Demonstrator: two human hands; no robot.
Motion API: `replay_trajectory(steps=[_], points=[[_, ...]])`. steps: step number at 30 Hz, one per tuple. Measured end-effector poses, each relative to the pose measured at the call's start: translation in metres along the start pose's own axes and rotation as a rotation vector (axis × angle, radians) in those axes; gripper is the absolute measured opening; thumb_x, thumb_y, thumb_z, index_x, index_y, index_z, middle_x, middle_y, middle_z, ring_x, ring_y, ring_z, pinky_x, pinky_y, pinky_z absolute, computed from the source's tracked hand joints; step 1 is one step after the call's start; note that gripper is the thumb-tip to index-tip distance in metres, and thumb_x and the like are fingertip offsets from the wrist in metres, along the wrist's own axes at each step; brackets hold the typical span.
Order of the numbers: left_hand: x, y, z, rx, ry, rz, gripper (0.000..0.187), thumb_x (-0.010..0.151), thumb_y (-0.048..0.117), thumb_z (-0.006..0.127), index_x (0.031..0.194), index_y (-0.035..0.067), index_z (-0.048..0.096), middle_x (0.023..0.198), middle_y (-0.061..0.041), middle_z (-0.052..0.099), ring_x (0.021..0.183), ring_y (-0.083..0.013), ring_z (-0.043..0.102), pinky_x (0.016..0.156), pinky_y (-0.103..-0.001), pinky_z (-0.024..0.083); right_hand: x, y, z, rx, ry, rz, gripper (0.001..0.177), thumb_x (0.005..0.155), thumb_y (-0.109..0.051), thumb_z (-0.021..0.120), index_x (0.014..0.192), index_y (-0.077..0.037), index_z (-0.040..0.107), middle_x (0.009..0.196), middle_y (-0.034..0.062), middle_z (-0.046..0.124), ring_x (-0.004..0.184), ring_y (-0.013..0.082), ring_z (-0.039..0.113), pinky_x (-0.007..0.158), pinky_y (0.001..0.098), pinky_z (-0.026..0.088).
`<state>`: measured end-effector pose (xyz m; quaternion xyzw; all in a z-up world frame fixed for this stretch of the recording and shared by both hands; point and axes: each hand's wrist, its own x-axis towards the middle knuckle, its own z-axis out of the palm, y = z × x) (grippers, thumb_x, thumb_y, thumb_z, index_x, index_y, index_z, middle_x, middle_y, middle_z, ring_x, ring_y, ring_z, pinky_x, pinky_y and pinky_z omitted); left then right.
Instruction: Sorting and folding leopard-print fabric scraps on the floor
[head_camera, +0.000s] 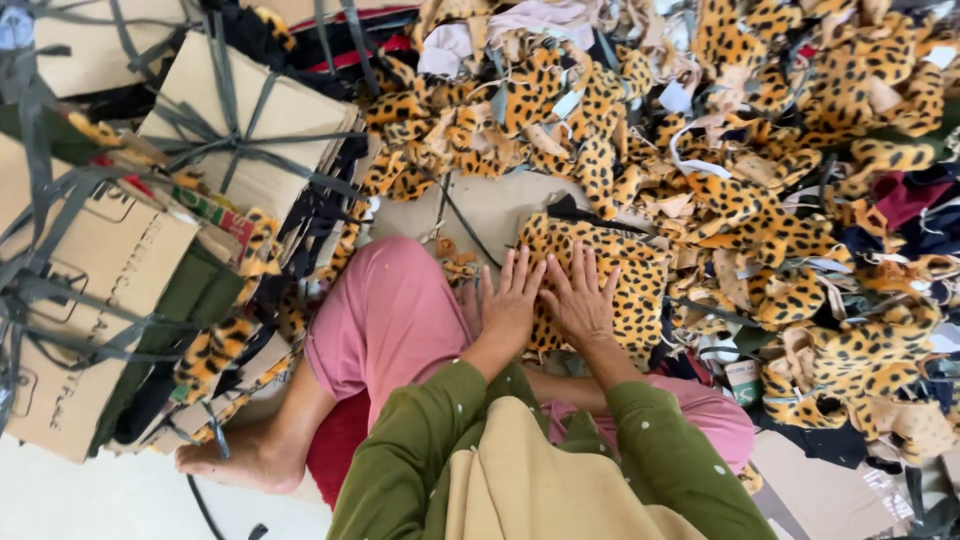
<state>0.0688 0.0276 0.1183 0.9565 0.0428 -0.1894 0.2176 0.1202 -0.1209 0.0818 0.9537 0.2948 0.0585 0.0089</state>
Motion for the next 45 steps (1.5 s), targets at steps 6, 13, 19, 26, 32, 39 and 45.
replay_trajectory(steps=[6, 13, 19, 26, 32, 39, 45], points=[[0.030, -0.002, 0.003, -0.003, -0.284, -0.087, 0.090, 0.099, 0.039, 0.061, 0.164, 0.034, -0.001, 0.168, -0.002, -0.024, 0.154, -0.0346, -0.021, 0.119, -0.067, -0.009, 0.000, 0.020, 0.032, 0.112, -0.262, 0.110, 0.063, 0.103, -0.068, 0.020, 0.162, -0.048, 0.008, 0.173, 0.0065, -0.004, 0.158, 0.0265, -0.012, 0.116, 0.0704, -0.012], [0.048, -0.002, 0.000, -0.021, -0.412, -0.111, 0.091, 0.098, 0.043, 0.060, 0.163, 0.036, -0.003, 0.167, -0.001, -0.027, 0.153, -0.0374, -0.023, 0.118, -0.069, -0.010, 0.003, 0.023, 0.045, 0.086, -0.300, 0.125, 0.064, 0.101, -0.070, 0.019, 0.161, -0.052, 0.004, 0.173, 0.0058, -0.005, 0.158, 0.0268, -0.010, 0.116, 0.0709, -0.010], [0.042, 0.022, -0.020, 0.092, -0.417, -0.180, 0.087, 0.101, 0.031, 0.058, 0.165, 0.029, -0.001, 0.170, -0.006, -0.018, 0.154, -0.0379, -0.018, 0.120, -0.066, -0.010, 0.014, 0.023, 0.020, 0.053, -0.432, 0.132, 0.065, 0.101, -0.074, 0.014, 0.161, -0.053, 0.003, 0.173, 0.0053, -0.005, 0.158, 0.0256, -0.011, 0.116, 0.0695, -0.011], [0.060, 0.056, -0.012, 0.141, -0.307, -0.156, 0.100, 0.094, 0.009, 0.066, 0.165, 0.021, -0.003, 0.168, -0.014, -0.021, 0.152, -0.0382, -0.025, 0.116, -0.069, -0.013, 0.020, 0.056, -0.023, 0.154, -0.338, 0.149, 0.061, 0.103, -0.064, 0.031, 0.160, -0.043, 0.022, 0.172, 0.0075, 0.007, 0.158, 0.0272, 0.008, 0.120, 0.0684, 0.007], [0.097, 0.115, -0.018, 0.037, -0.046, 0.075, 0.103, 0.084, -0.007, 0.067, 0.164, 0.015, 0.006, 0.169, -0.017, -0.015, 0.154, -0.0370, -0.020, 0.115, -0.069, -0.012, 0.030, 0.156, -0.043, 0.008, -0.218, 0.410, 0.057, 0.108, -0.052, 0.033, 0.158, -0.026, 0.036, 0.173, 0.0117, 0.012, 0.159, 0.0304, 0.007, 0.121, 0.0686, 0.007], [0.142, 0.181, 0.006, -0.027, 0.222, 0.287, 0.088, 0.089, -0.009, 0.062, 0.163, 0.011, 0.019, 0.171, -0.013, 0.000, 0.157, -0.0313, -0.005, 0.119, -0.064, -0.010, 0.023, 0.228, -0.018, -0.114, -0.269, 0.473, 0.056, 0.105, -0.054, 0.039, 0.153, -0.026, 0.044, 0.174, 0.0069, 0.009, 0.161, 0.0267, 0.002, 0.123, 0.0667, 0.005], [0.148, 0.211, 0.012, -0.072, 0.510, 0.291, 0.071, 0.093, -0.002, 0.060, 0.158, 0.011, 0.032, 0.167, -0.009, 0.022, 0.154, -0.0255, 0.015, 0.122, -0.055, 0.013, 0.024, 0.258, 0.004, -0.031, -0.209, 0.425, 0.061, 0.107, -0.057, 0.033, 0.155, -0.020, 0.041, 0.168, 0.0008, 0.028, 0.160, 0.0230, 0.007, 0.124, 0.0645, -0.001]])
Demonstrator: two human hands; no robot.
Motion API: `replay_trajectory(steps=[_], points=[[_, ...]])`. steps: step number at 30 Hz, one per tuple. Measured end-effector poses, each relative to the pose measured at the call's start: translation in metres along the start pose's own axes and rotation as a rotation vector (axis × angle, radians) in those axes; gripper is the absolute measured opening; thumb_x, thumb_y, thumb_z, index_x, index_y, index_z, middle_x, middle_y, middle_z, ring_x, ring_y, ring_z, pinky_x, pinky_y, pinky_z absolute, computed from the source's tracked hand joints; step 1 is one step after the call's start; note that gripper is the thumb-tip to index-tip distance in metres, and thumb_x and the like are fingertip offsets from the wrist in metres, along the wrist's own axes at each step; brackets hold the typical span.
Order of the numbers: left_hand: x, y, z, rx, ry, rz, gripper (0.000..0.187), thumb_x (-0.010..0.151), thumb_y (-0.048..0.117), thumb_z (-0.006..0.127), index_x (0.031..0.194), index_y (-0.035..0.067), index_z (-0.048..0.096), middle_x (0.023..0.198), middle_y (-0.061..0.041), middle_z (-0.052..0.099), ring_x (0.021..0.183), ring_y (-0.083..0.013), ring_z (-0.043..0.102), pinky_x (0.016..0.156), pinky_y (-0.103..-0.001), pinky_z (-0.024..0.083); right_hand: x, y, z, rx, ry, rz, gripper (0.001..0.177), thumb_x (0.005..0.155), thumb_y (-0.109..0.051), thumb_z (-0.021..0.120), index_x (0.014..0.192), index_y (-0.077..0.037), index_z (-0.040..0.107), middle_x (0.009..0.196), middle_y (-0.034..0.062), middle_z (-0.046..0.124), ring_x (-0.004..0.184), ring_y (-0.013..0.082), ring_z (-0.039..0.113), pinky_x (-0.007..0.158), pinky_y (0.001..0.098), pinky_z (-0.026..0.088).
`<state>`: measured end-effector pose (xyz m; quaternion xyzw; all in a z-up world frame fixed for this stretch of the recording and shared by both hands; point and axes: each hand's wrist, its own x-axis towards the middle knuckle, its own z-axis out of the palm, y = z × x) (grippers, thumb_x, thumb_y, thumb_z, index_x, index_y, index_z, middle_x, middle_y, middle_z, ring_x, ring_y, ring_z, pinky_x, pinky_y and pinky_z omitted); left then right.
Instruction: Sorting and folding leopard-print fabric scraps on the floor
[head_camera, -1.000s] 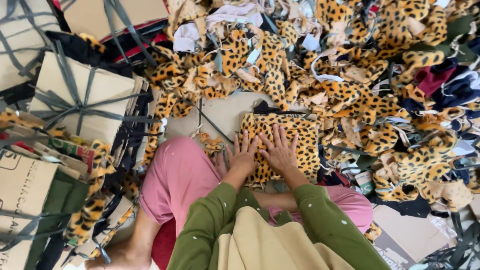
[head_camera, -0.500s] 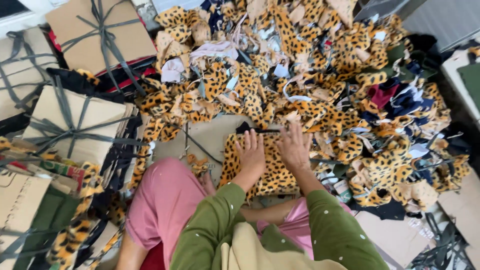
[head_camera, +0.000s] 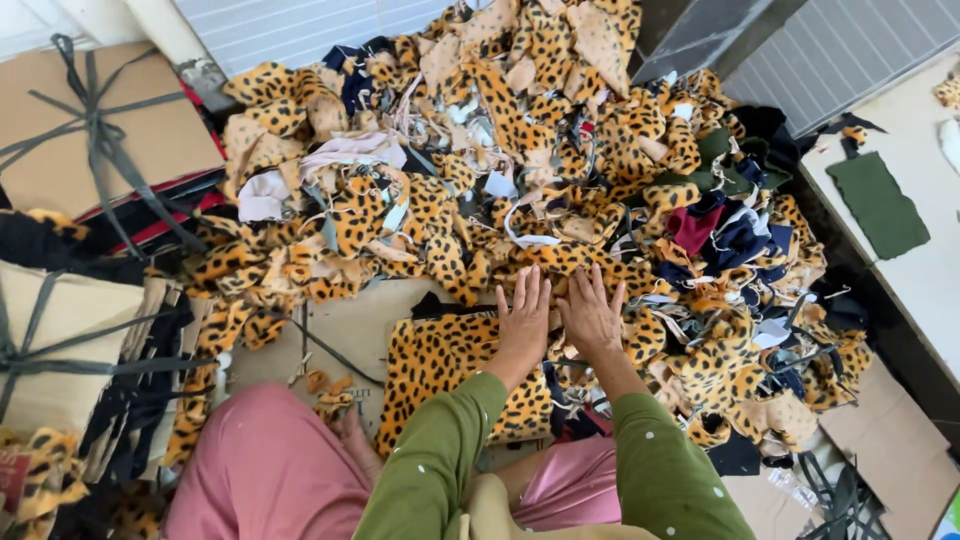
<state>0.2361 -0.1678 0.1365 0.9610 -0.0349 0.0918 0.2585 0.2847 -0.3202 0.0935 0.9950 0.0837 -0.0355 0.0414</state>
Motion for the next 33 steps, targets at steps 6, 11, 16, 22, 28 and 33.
replay_trajectory(steps=[6, 11, 16, 22, 28, 33], points=[[0.003, 0.023, -0.041, 0.232, 0.194, -0.033, 0.065, 0.097, -0.002, 0.055, 0.157, 0.003, 0.033, 0.164, -0.012, 0.030, 0.150, -0.0282, 0.026, 0.119, -0.057, 0.023, -0.026, -0.010, -0.028, 0.175, 0.167, -0.109, 0.055, 0.108, -0.048, 0.043, 0.150, -0.013, 0.050, 0.160, 0.0017, 0.040, 0.158, 0.0262, 0.018, 0.124, 0.0654, 0.004], [-0.005, 0.002, -0.110, -0.130, -0.171, 0.062, 0.064, 0.101, 0.013, 0.053, 0.160, 0.009, 0.028, 0.164, -0.011, 0.030, 0.149, -0.0320, 0.026, 0.121, -0.062, 0.015, -0.078, -0.052, -0.089, 0.340, 0.151, -0.188, 0.054, 0.109, -0.045, 0.043, 0.147, -0.009, 0.053, 0.156, 0.0039, 0.045, 0.157, 0.0274, 0.020, 0.125, 0.0590, -0.003], [-0.042, -0.067, -0.071, -0.324, -0.471, 0.037, 0.081, 0.103, 0.040, 0.054, 0.165, 0.024, 0.005, 0.171, -0.003, 0.009, 0.155, -0.0338, 0.008, 0.118, -0.064, 0.012, -0.122, -0.091, -0.122, 0.561, 0.082, -0.260, 0.056, 0.108, -0.047, 0.044, 0.144, -0.005, 0.056, 0.154, 0.0079, 0.049, 0.157, 0.0293, 0.018, 0.127, 0.0526, -0.002], [-0.095, -0.082, -0.142, -1.041, -0.639, -0.394, 0.051, 0.106, 0.039, 0.056, 0.149, 0.013, 0.052, 0.146, -0.013, 0.055, 0.131, -0.0323, 0.056, 0.100, -0.045, 0.052, -0.145, -0.128, -0.153, 1.351, -0.017, -0.121, 0.032, 0.105, -0.023, 0.057, 0.120, -0.002, 0.075, 0.120, 0.0172, 0.074, 0.127, 0.0288, 0.060, 0.111, 0.0508, 0.043], [-0.131, -0.103, -0.101, -1.527, -0.417, -0.605, 0.045, 0.103, 0.023, 0.063, 0.145, 0.009, 0.056, 0.142, -0.017, 0.057, 0.122, -0.0292, 0.062, 0.095, -0.040, 0.056, -0.142, -0.138, -0.105, 1.427, -0.064, 0.160, 0.036, 0.087, -0.021, 0.085, 0.114, -0.004, 0.068, 0.093, 0.0086, 0.071, 0.085, 0.0177, 0.070, 0.069, 0.0316, 0.060], [-0.146, -0.083, -0.170, -1.616, -0.419, -0.696, 0.048, 0.102, 0.020, 0.060, 0.149, 0.010, 0.051, 0.116, -0.002, 0.056, 0.083, -0.0059, 0.055, 0.069, -0.019, 0.050, -0.154, -0.158, -0.090, 1.455, -0.213, 0.399, 0.053, 0.083, -0.027, 0.089, 0.124, -0.004, 0.065, 0.104, 0.0082, 0.063, 0.080, 0.0120, 0.061, 0.060, 0.0242, 0.056]])
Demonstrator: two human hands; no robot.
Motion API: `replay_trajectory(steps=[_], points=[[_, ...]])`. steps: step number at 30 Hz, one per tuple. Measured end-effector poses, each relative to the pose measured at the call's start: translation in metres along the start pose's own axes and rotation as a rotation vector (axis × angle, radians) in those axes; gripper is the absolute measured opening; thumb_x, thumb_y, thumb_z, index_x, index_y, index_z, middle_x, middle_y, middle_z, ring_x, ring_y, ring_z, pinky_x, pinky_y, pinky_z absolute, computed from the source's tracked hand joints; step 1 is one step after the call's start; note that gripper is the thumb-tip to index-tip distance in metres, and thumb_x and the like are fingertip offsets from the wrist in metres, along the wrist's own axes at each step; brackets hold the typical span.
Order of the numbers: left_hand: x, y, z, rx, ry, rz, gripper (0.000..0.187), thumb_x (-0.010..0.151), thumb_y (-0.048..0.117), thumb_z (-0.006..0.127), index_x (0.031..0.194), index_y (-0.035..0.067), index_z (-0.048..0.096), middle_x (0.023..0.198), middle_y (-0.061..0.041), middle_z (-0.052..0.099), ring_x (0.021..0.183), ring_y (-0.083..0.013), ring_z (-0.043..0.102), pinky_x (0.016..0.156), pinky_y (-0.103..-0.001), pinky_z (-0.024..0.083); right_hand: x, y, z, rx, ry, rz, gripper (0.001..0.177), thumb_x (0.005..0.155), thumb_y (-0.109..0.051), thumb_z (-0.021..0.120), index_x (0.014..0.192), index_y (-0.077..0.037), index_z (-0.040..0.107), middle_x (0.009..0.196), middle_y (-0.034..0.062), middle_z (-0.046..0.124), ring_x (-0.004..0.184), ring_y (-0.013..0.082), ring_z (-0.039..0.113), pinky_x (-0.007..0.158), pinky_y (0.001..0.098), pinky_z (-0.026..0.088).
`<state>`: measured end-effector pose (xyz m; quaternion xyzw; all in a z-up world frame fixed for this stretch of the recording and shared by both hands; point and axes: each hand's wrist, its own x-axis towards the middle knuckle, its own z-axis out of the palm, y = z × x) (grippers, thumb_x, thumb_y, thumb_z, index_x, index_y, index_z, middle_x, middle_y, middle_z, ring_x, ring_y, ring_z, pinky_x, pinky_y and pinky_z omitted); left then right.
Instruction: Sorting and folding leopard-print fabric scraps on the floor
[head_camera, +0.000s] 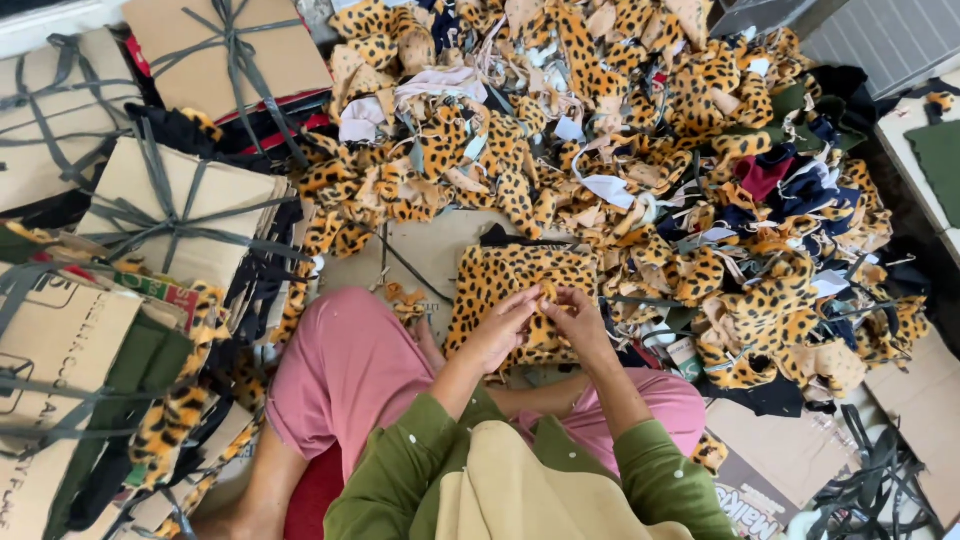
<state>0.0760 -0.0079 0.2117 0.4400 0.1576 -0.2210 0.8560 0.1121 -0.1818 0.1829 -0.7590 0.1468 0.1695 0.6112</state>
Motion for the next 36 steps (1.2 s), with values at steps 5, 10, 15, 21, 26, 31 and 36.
replay_trajectory(steps=[5, 10, 15, 21, 26, 31, 36], points=[[-0.004, -0.025, -0.013, -0.057, -0.014, -0.037, 0.052, 0.102, 0.024, 0.061, 0.151, 0.014, 0.048, 0.125, -0.004, 0.047, 0.092, -0.0088, 0.052, 0.072, -0.020, 0.048, 0.004, 0.039, -0.005, 0.144, 0.013, 0.147, 0.055, 0.079, -0.032, 0.092, 0.116, -0.004, 0.063, 0.094, 0.0035, 0.059, 0.074, 0.0164, 0.062, 0.058, 0.0282, 0.054], [0.001, -0.053, -0.024, -0.069, -0.036, -0.104, 0.059, 0.099, 0.030, 0.070, 0.151, 0.014, 0.046, 0.133, -0.009, 0.044, 0.101, -0.0149, 0.054, 0.075, -0.025, 0.052, -0.002, 0.031, 0.000, 0.345, 0.128, 0.073, 0.025, 0.086, -0.014, 0.084, 0.087, -0.015, 0.058, 0.078, -0.0046, 0.055, 0.068, 0.0117, 0.065, 0.056, 0.0235, 0.054], [0.011, -0.058, -0.026, 0.134, -0.053, 0.057, 0.059, 0.091, 0.016, 0.077, 0.146, 0.014, 0.055, 0.126, -0.011, 0.055, 0.113, -0.0165, 0.054, 0.092, -0.029, 0.054, -0.031, -0.028, -0.004, 0.033, -0.144, -0.138, 0.045, 0.104, -0.024, 0.064, 0.143, -0.005, 0.053, 0.123, 0.0182, 0.057, 0.116, 0.0264, 0.056, 0.098, 0.0426, 0.048], [-0.013, -0.032, -0.033, 0.178, -0.178, 0.038, 0.064, 0.090, 0.012, 0.077, 0.149, 0.014, 0.053, 0.115, -0.009, 0.061, 0.109, -0.0157, 0.056, 0.098, -0.030, 0.053, -0.026, -0.058, -0.009, -0.313, -0.416, 0.205, 0.064, 0.091, -0.059, 0.068, 0.120, -0.002, 0.074, 0.096, 0.0108, 0.065, 0.051, 0.0098, 0.052, 0.036, 0.0226, 0.046], [-0.024, -0.017, -0.052, 0.369, -0.266, -0.047, 0.063, 0.087, 0.022, 0.081, 0.142, 0.005, 0.057, 0.122, -0.013, 0.062, 0.114, -0.0189, 0.054, 0.100, -0.033, 0.050, 0.020, -0.008, -0.049, 0.005, -0.565, 0.182, 0.031, 0.090, -0.034, 0.077, 0.089, -0.004, 0.070, 0.085, 0.0112, 0.066, 0.063, 0.0207, 0.064, 0.049, 0.0334, 0.055], [0.004, -0.034, -0.092, 0.425, -0.288, -0.103, 0.057, 0.085, 0.030, 0.085, 0.134, 0.008, 0.066, 0.120, -0.007, 0.068, 0.112, -0.0152, 0.057, 0.099, -0.030, 0.050, 0.083, 0.048, -0.093, 0.186, -0.653, 0.109, 0.017, 0.090, -0.018, 0.076, 0.085, -0.006, 0.065, 0.085, 0.0129, 0.076, 0.072, 0.0247, 0.074, 0.064, 0.0378, 0.060], [0.036, -0.018, -0.117, 0.593, -0.194, -0.004, 0.043, 0.086, 0.028, 0.079, 0.123, 0.007, 0.070, 0.112, -0.012, 0.072, 0.108, -0.0217, 0.063, 0.093, -0.035, 0.052, 0.082, 0.013, -0.096, 0.004, -0.665, 0.231, 0.028, 0.076, -0.005, 0.082, 0.101, -0.003, 0.068, 0.088, 0.0070, 0.071, 0.076, 0.0238, 0.071, 0.066, 0.0391, 0.061]])
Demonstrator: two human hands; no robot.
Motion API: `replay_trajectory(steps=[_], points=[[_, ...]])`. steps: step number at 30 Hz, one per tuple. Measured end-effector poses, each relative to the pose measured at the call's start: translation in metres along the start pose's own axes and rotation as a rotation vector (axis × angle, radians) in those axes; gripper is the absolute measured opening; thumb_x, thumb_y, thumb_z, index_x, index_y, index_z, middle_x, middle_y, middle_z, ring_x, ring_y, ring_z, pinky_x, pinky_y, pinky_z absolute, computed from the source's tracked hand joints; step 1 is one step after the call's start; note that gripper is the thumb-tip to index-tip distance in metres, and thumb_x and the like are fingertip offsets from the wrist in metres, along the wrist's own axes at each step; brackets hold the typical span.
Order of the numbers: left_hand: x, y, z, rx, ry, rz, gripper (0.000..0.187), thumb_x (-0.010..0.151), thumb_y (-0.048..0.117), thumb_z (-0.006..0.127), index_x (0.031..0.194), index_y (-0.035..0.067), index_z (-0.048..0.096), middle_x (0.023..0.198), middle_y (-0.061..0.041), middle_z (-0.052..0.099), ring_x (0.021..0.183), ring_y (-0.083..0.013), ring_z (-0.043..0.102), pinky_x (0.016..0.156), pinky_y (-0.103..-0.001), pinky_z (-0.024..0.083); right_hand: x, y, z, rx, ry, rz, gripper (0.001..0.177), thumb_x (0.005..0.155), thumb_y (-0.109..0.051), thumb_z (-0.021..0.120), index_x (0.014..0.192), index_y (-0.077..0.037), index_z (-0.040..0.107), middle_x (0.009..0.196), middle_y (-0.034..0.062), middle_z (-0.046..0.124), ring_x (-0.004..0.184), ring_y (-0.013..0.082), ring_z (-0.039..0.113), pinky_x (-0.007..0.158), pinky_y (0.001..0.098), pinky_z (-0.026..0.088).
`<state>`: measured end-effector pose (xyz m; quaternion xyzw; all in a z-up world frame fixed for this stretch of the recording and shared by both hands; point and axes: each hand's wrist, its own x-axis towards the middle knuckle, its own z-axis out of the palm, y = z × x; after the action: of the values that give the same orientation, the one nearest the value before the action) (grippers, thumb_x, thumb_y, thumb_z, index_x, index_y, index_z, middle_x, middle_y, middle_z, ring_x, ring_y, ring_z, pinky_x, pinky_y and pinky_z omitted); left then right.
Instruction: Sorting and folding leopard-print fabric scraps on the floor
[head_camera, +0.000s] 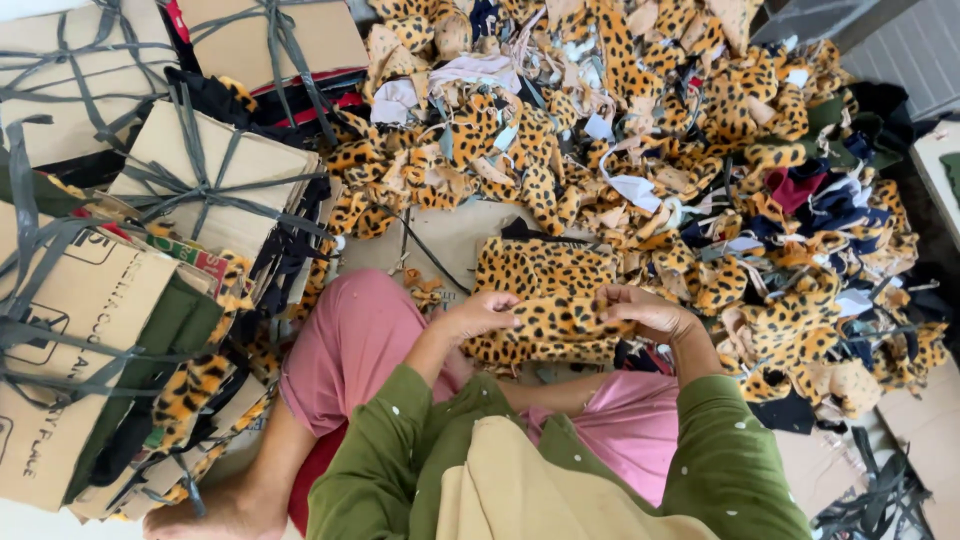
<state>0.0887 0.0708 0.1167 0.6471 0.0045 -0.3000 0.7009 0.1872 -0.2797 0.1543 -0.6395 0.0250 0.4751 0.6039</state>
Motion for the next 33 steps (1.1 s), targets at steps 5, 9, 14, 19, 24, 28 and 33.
replay_trajectory(steps=[5, 9, 14, 19, 24, 28, 33], points=[[0.038, 0.012, -0.027, 0.198, 0.193, -0.062, 0.052, 0.080, 0.033, 0.077, 0.127, 0.012, 0.069, 0.117, -0.012, 0.070, 0.114, -0.0270, 0.063, 0.095, -0.038, 0.052, 0.011, -0.043, 0.020, -0.038, 0.175, -0.061, 0.026, 0.080, 0.002, 0.078, 0.103, 0.001, 0.066, 0.082, 0.0050, 0.061, 0.070, 0.0218, 0.066, 0.062, 0.0341, 0.058], [0.085, 0.003, -0.039, 0.478, 0.314, -0.159, 0.058, 0.079, 0.044, 0.075, 0.135, 0.031, 0.065, 0.132, -0.007, 0.067, 0.128, -0.0279, 0.059, 0.105, -0.039, 0.050, 0.075, 0.002, -0.027, -0.099, 0.393, -0.228, 0.032, 0.080, 0.005, 0.081, 0.108, 0.000, 0.068, 0.078, 0.0083, 0.061, 0.063, 0.0200, 0.064, 0.053, 0.0294, 0.056], [0.117, -0.006, -0.037, 0.568, 0.438, -0.135, 0.048, 0.091, 0.025, 0.065, 0.138, 0.019, 0.060, 0.130, -0.014, 0.066, 0.127, -0.0331, 0.058, 0.104, -0.046, 0.049, 0.123, 0.027, -0.063, -0.486, 0.679, -0.200, 0.024, 0.079, -0.012, 0.085, 0.100, -0.022, 0.077, 0.077, -0.0022, 0.072, 0.068, 0.0111, 0.070, 0.057, 0.0254, 0.056], [0.085, 0.067, -0.014, 0.666, 0.499, -0.272, 0.065, 0.098, 0.017, 0.056, 0.158, 0.009, 0.031, 0.160, -0.022, 0.030, 0.147, -0.0418, 0.029, 0.113, -0.063, 0.030, 0.107, 0.014, -0.009, -1.099, 0.931, -0.121, 0.012, 0.097, -0.029, 0.069, 0.109, -0.027, 0.067, 0.118, -0.0041, 0.059, 0.119, 0.0245, 0.057, 0.095, 0.0468, 0.046], [0.070, 0.103, 0.024, 0.867, 0.356, -0.270, 0.061, 0.110, 0.036, 0.032, 0.164, 0.017, 0.012, 0.170, -0.016, -0.010, 0.154, -0.0393, -0.016, 0.117, -0.068, -0.009, 0.087, 0.019, 0.074, -1.502, 0.814, -0.276, 0.060, 0.106, -0.067, 0.023, 0.159, -0.041, 0.030, 0.168, 0.0160, 0.025, 0.157, 0.0370, 0.016, 0.117, 0.0709, 0.009], [0.072, 0.094, 0.040, 0.916, 0.269, -0.267, 0.059, 0.110, 0.035, 0.024, 0.165, 0.020, 0.011, 0.170, -0.012, -0.015, 0.154, -0.0360, -0.019, 0.117, -0.066, -0.015, 0.090, 0.014, 0.079, -1.399, 0.652, 0.035, 0.064, 0.105, -0.069, 0.014, 0.163, -0.042, 0.014, 0.172, 0.0121, 0.005, 0.158, 0.0342, 0.001, 0.118, 0.0713, 0.004], [0.084, 0.071, 0.041, 0.946, 0.318, -0.250, 0.059, 0.108, 0.038, 0.027, 0.165, 0.024, 0.015, 0.171, -0.010, -0.012, 0.155, -0.0349, -0.015, 0.117, -0.065, -0.015, 0.102, 0.020, 0.073, -1.335, 0.649, 0.094, 0.061, 0.104, -0.067, 0.023, 0.161, -0.046, 0.017, 0.172, 0.0084, 0.008, 0.159, 0.0323, 0.003, 0.121, 0.0699, 0.006]])
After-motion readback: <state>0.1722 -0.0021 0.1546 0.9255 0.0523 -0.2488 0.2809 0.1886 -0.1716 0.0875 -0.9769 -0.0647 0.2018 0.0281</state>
